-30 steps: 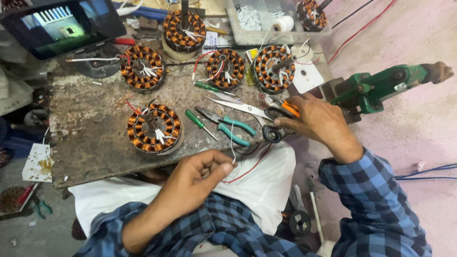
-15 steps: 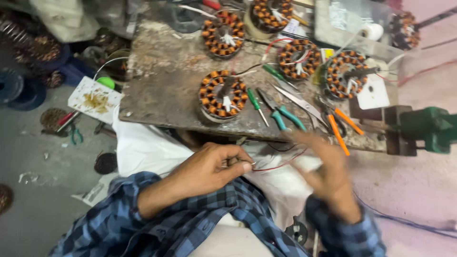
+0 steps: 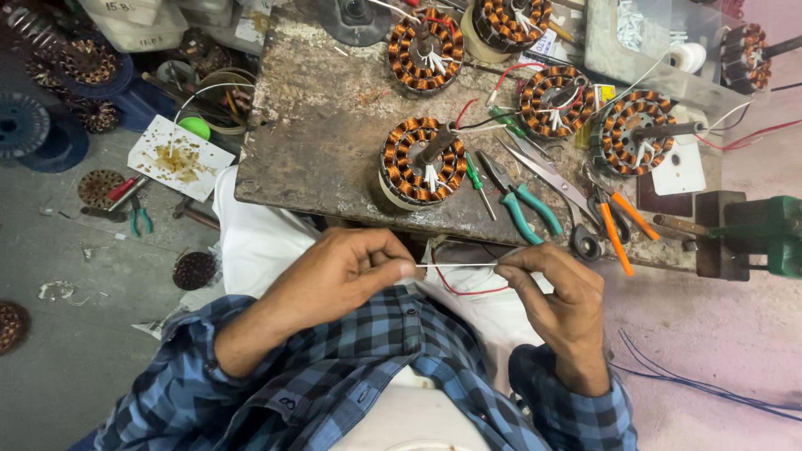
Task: The person repairs a motor stator by stripping wire insulation with a screwdriver, twisting wires together, and securing them with white tape. They use pliers to cut excess wire and adjust the stator on the workbench. The person handles multiple stators and tools throughout the process.
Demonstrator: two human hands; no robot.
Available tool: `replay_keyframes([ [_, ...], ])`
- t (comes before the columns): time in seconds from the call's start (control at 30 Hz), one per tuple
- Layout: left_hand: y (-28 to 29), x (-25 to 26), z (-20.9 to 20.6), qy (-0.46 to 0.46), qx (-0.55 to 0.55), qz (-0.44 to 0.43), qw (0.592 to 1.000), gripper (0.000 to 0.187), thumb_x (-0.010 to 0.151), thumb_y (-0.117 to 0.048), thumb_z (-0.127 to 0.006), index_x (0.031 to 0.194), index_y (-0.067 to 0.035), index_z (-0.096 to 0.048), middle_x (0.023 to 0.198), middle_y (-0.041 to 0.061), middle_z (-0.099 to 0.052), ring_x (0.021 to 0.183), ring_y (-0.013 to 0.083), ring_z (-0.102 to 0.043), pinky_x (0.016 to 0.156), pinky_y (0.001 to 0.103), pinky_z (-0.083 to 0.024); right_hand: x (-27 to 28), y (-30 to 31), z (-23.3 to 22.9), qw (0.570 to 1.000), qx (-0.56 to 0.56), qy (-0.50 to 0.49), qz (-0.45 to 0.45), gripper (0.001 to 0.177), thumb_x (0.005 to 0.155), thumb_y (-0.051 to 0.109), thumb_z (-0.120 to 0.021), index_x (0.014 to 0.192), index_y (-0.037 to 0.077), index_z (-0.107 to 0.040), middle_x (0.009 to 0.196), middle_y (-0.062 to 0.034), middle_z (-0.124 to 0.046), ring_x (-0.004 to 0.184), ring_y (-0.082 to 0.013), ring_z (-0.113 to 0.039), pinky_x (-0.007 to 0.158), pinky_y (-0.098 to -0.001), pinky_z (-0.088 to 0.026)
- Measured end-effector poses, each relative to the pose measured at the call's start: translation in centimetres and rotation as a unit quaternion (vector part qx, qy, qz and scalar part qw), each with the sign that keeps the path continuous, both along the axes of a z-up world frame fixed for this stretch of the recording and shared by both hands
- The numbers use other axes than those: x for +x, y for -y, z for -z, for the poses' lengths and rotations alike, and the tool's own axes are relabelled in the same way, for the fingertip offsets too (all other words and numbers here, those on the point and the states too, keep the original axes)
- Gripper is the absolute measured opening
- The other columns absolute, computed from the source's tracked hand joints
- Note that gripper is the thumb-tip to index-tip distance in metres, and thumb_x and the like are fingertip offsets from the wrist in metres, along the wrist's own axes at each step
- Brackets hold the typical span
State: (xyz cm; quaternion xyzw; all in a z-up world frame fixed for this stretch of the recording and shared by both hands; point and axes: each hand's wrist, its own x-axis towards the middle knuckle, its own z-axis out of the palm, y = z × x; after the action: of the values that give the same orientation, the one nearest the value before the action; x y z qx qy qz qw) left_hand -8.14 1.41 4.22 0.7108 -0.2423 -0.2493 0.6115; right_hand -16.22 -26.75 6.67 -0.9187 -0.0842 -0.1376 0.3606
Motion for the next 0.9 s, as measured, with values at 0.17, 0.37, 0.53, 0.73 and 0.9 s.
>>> replay_keyframes([
  [0.17, -0.2, 0.5, -0.7, 0.035, 0.061, -0.048, 0.996, 0.020, 0.093, -0.024, -0.071, 0.096, -0.005, -0.076, 0.074, 0.004, -0.075, 0.059, 0.0108, -0.062, 0.053, 0.030, -0.050, 0.7, -1.1, 0.4, 0.995, -0.085, -0.054, -0.026, 0.016, 0.085, 0.005, -0.080, 0.100, 0.003, -0.074, 0.097, -0.0097, -0.075, 0.089, -0.0207, -0.073, 0.076, -0.0314, -0.056],
  [0.37, 1.8, 0.2, -1.2, 0.063, 0.037, -0.025, 0.997, 0.022, 0.093, -0.025, -0.071, 0.097, -0.004, -0.074, 0.080, 0.007, -0.076, 0.064, 0.0116, -0.070, 0.056, 0.030, -0.053, 1.2, -4.2, 1.0, 0.980, 0.129, 0.005, -0.153, 0.051, 0.079, 0.007, -0.078, 0.125, -0.005, -0.059, 0.119, -0.0183, -0.068, 0.110, -0.0294, -0.067, 0.095, -0.0392, -0.052],
  [0.53, 1.9, 0.2, -1.8, 0.081, 0.013, -0.037, 0.996, 0.023, 0.092, -0.026, -0.073, 0.092, -0.003, -0.075, 0.078, 0.007, -0.075, 0.060, 0.0110, -0.068, 0.054, 0.029, -0.053, 1.4, -5.4, 2.7, 0.986, 0.157, -0.006, -0.061, 0.031, 0.081, 0.001, -0.083, 0.110, -0.002, -0.073, 0.103, -0.0130, -0.077, 0.088, -0.0204, -0.075, 0.078, -0.0289, -0.058],
  [0.73, 1.0, 0.4, -2.2, 0.030, -0.030, -0.035, 0.998, 0.023, 0.095, -0.025, -0.072, 0.092, -0.002, -0.074, 0.074, 0.000, -0.075, 0.060, -0.0004, -0.065, 0.050, 0.022, -0.052, 1.6, -4.9, 2.3, 0.989, 0.137, 0.002, -0.053, 0.019, 0.080, 0.001, -0.082, 0.099, -0.001, -0.078, 0.089, -0.0109, -0.078, 0.074, -0.0145, -0.074, 0.064, -0.0236, -0.057],
  [0.9, 1.2, 0.3, -2.1, 0.012, 0.018, -0.066, 0.998, 0.023, 0.093, -0.025, -0.074, 0.090, -0.002, -0.076, 0.066, 0.001, -0.072, 0.049, 0.0003, -0.053, 0.042, 0.022, -0.040, 2.1, -5.6, 2.3, 0.977, 0.199, -0.028, -0.071, 0.029, 0.081, 0.001, -0.080, 0.108, -0.005, -0.073, 0.097, -0.0115, -0.075, 0.084, -0.0144, -0.074, 0.071, -0.0257, -0.060],
])
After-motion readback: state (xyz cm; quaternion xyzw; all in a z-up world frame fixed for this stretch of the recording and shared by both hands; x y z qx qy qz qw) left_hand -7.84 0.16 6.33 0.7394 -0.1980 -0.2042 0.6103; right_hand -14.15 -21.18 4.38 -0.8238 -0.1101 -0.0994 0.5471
